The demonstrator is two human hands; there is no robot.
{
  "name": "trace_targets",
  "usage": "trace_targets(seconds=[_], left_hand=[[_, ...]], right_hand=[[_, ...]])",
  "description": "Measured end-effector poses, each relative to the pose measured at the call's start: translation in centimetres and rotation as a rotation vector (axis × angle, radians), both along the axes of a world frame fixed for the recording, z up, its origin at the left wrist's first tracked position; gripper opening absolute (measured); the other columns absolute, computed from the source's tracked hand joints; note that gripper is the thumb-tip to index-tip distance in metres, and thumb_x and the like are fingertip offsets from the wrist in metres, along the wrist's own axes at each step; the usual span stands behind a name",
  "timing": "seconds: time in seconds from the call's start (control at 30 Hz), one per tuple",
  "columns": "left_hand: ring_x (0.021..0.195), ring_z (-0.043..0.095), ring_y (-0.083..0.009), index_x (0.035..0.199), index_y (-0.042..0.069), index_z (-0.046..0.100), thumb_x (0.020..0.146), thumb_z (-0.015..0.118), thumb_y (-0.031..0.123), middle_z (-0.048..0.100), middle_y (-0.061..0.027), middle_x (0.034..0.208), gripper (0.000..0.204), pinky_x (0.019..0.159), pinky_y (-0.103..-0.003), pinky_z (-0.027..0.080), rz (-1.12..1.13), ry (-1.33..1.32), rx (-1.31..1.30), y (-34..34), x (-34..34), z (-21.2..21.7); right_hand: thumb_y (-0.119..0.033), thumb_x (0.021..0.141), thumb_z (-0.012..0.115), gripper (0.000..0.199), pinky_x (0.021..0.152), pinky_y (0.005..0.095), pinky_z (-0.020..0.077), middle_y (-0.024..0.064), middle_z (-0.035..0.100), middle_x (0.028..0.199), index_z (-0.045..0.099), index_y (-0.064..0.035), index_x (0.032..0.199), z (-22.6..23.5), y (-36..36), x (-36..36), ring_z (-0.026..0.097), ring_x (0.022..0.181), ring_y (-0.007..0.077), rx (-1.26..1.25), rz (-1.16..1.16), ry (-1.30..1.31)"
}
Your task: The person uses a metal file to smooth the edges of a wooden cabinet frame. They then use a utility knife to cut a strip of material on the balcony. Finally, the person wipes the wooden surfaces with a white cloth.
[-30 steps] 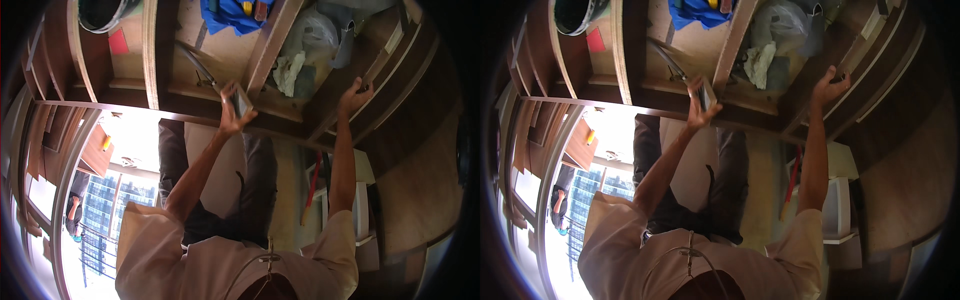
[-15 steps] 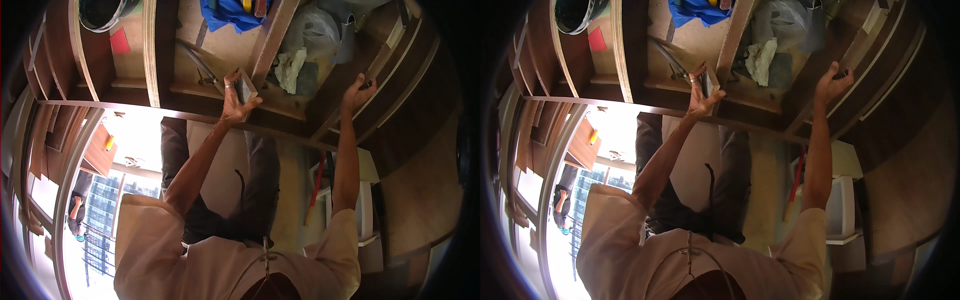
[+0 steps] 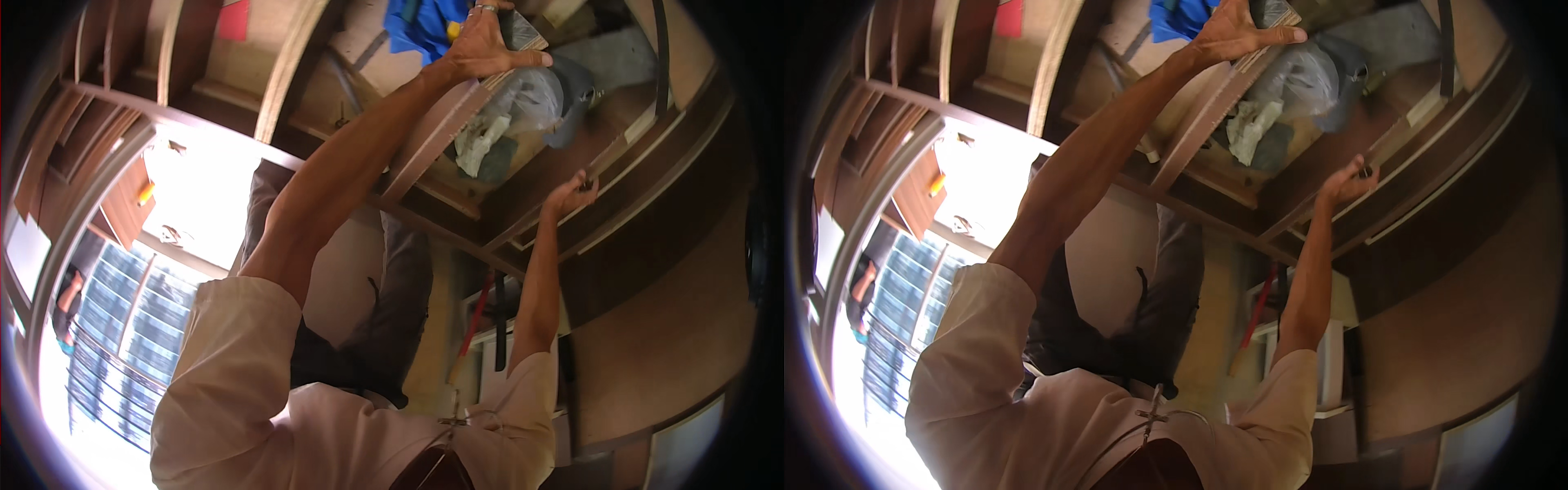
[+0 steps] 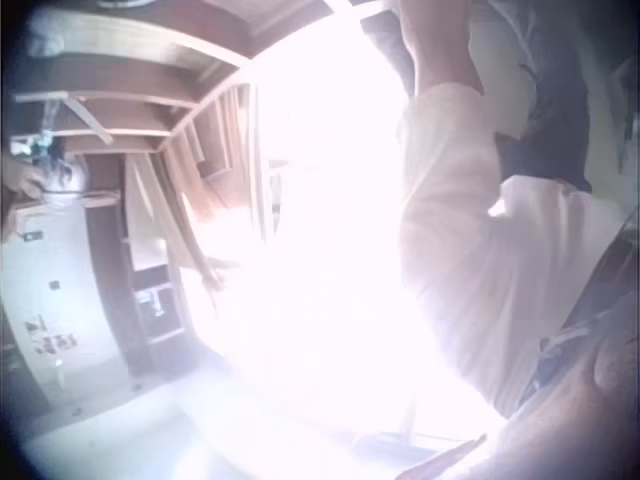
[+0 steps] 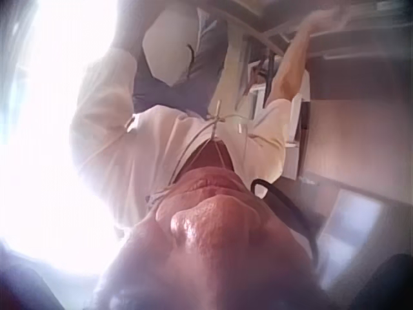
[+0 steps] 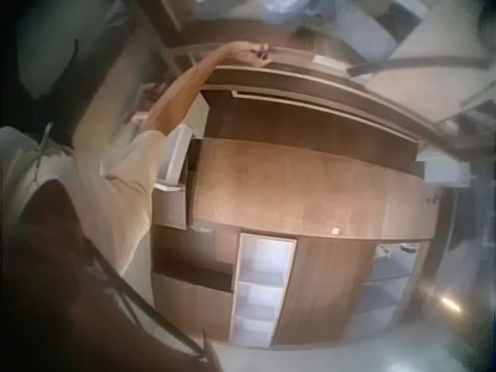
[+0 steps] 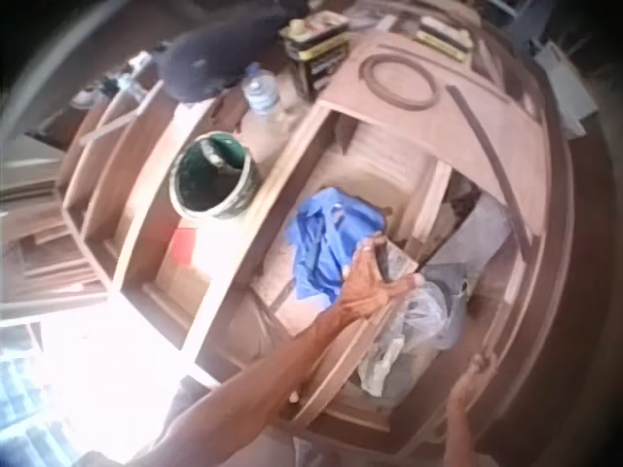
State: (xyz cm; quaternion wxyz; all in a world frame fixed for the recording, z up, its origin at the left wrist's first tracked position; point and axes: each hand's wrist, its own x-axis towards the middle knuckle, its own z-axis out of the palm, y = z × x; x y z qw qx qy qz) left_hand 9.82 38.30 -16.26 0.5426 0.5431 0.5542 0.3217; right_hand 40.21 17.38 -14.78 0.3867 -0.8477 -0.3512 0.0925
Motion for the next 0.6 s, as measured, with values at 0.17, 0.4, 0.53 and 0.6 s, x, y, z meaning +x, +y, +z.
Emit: trace_targets(seconds=[0.17, 0.4, 0.53, 0.6], left_hand=[[0.113, 0.062, -0.0369, 0.137, -0.012, 0.040, 0.061, 0.087, 0.071, 0.057, -0.0280, 0.124, 0.122, 0.096, -0.041, 0.053, 0.230, 0.111, -0.174, -4.1, -8.4, -1.2], [0.132, 0.047, -0.0428, 0.140, 0.000, 0.041, 0.063, 0.086, 0.070, 0.051, -0.0270, 0.135, 0.113, 0.111, -0.056, 0.038, 0.232, 0.601, -0.090, -9.0, -14.1, -3.0], [0.141, 0.037, -0.0454, 0.149, 0.006, 0.034, 0.064, 0.080, 0.075, 0.042, -0.0275, 0.148, 0.119, 0.116, -0.061, 0.029, 0.113, 0.613, -0.201, -8.0, -16.6, -3.6], [0.140, 0.038, -0.0450, 0.147, 0.000, 0.035, 0.068, 0.083, 0.066, 0.042, -0.0282, 0.146, 0.114, 0.117, -0.057, 0.030, 0.055, 0.625, -0.177, -6.9, -17.1, -3.8]], right_hand=[[-0.019, 0.105, 0.052, 0.046, 0.099, 0.0409, 0.0478, 0.0211, 0.049, 0.134, 0.040, 0.0068, 0.141, 5.9, 0.5, -10.5, 0.057, 0.111, 0.0282, -0.008, 0.144, -0.048], [-0.037, 0.096, 0.061, 0.061, 0.121, 0.0668, 0.0150, 0.0073, 0.040, 0.159, 0.048, -0.0136, 0.151, 4.7, -4.1, -23.2, 0.031, 0.151, 0.0280, -0.442, 1.554, -0.219], [-0.040, 0.094, 0.063, 0.063, 0.120, 0.0683, 0.0158, 0.0002, 0.037, 0.162, 0.047, -0.0190, 0.152, 2.9, 1.4, -17.8, 0.030, 0.152, 0.0228, -0.485, 1.781, -0.496], [-0.039, 0.095, 0.062, 0.063, 0.120, 0.0683, 0.0128, 0.0025, 0.037, 0.162, 0.047, -0.0172, 0.152, 3.4, 7.2, -15.4, 0.029, 0.152, 0.0235, -0.618, 1.724, -0.629]])
